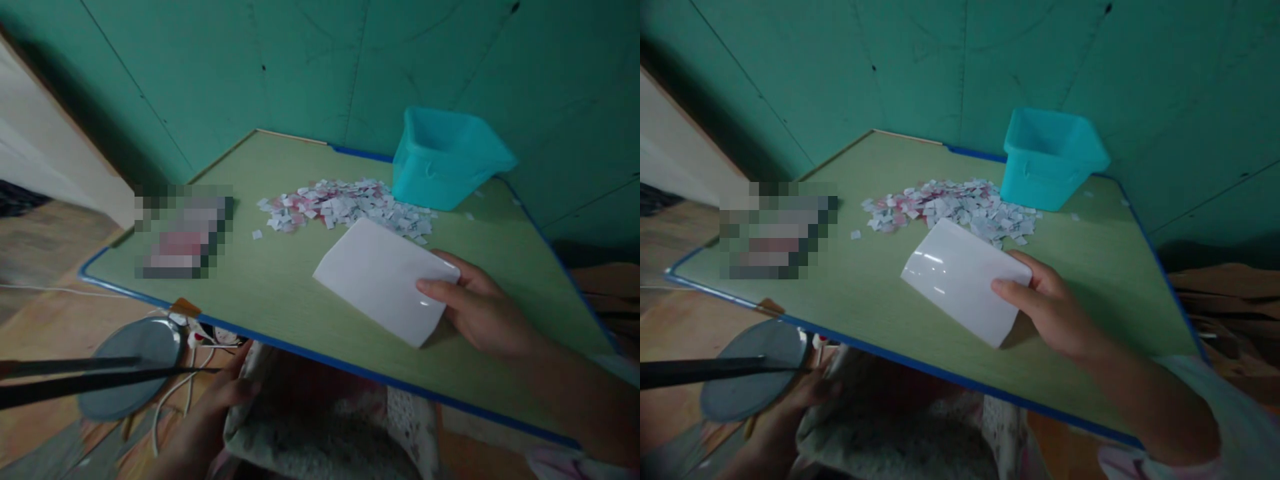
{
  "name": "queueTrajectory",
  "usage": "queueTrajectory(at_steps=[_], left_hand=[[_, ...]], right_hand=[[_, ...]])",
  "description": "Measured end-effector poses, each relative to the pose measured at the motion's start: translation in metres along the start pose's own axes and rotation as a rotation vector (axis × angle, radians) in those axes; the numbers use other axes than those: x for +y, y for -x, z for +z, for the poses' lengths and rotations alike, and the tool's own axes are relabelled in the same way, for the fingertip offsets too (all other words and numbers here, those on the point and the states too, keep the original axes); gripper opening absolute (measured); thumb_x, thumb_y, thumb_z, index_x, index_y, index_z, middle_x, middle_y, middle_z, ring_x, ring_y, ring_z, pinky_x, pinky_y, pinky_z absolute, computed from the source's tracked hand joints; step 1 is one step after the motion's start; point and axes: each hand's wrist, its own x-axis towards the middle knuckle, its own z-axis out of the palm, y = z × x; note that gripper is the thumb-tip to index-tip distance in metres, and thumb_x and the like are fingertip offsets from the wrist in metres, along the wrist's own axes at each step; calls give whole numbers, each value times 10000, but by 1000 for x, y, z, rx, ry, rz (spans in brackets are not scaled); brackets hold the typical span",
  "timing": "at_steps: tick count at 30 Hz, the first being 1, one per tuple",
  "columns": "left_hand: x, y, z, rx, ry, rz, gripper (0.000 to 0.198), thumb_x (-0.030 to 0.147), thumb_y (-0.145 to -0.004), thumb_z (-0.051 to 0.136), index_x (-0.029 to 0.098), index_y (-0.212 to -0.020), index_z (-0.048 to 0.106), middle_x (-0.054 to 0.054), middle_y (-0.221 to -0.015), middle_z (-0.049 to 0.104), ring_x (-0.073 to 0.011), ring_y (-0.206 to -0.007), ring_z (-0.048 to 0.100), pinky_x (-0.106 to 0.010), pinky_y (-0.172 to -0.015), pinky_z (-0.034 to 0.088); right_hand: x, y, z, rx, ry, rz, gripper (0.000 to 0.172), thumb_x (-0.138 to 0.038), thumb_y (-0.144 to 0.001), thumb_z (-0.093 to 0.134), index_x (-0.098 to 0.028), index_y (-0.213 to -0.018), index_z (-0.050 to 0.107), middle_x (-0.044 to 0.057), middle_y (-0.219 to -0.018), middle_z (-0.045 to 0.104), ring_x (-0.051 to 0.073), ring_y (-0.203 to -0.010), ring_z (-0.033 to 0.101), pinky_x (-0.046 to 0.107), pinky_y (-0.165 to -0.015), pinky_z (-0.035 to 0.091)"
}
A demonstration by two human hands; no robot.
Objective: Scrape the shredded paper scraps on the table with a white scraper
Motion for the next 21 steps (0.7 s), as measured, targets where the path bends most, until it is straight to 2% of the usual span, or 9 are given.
queueTrajectory(at_steps=[2,4,6,8,11,14,17,21], left_hand=[[-2,-3,-3,54,-32,51,635,150,-433,754,244,-1053,654,71,-399,594,-295,-735,691,-341,-677,536],[-4,-4,-3,109,-47,88,630,102,-417,732,245,-1026,659,96,-335,526,-288,-701,688,-324,-649,536],[-4,-3,-2,121,-34,68,666,105,-425,727,234,-1072,636,71,-432,624,-299,-713,693,-338,-640,543],[-4,-4,-2,105,-14,57,666,146,-453,738,225,-1104,625,10,-641,737,-321,-790,696,-362,-659,551],[-2,-9,-8,90,-79,164,602,162,-435,760,241,-1026,673,-31,-789,767,-356,-988,646,-382,-778,540],[-3,-18,-16,85,-226,249,525,157,-377,780,270,-884,709,-33,-752,765,-373,-1053,608,-387,-829,520],[-8,-23,-20,86,-179,272,481,185,-418,745,266,-892,716,-27,-788,772,-347,-974,648,-360,-799,523],[-14,-25,-25,106,-206,348,500,163,-411,745,242,-905,724,-36,-861,776,-333,-986,643,-323,-824,500]], right_hand=[[0,-2,0,-15,20,-21,234,-375,-763,637,-213,-932,617,13,-773,655,167,-710,606,258,-601,484],[-3,-2,2,-31,42,-43,263,-388,-776,625,-205,-965,611,18,-789,664,172,-731,614,261,-614,491],[-9,-2,5,-33,77,-65,276,-407,-786,612,-205,-973,609,23,-817,676,178,-745,624,272,-628,503],[-18,-2,8,-32,133,-91,279,-416,-793,604,-213,-984,613,26,-869,689,189,-779,635,288,-659,517],[-31,-5,11,-43,270,-174,263,-392,-808,594,-249,-1027,627,19,-965,693,205,-880,640,319,-758,521],[-42,-12,14,-17,467,-320,243,-362,-826,576,-283,-1047,639,14,-1042,684,217,-954,629,358,-853,496],[-49,-23,22,9,673,-517,228,-319,-856,530,-274,-1050,640,25,-1077,677,215,-998,617,372,-897,472],[-51,-36,36,-56,942,-785,293,-145,-872,446,-212,-1099,619,56,-1091,673,195,-1025,604,361,-907,462]])
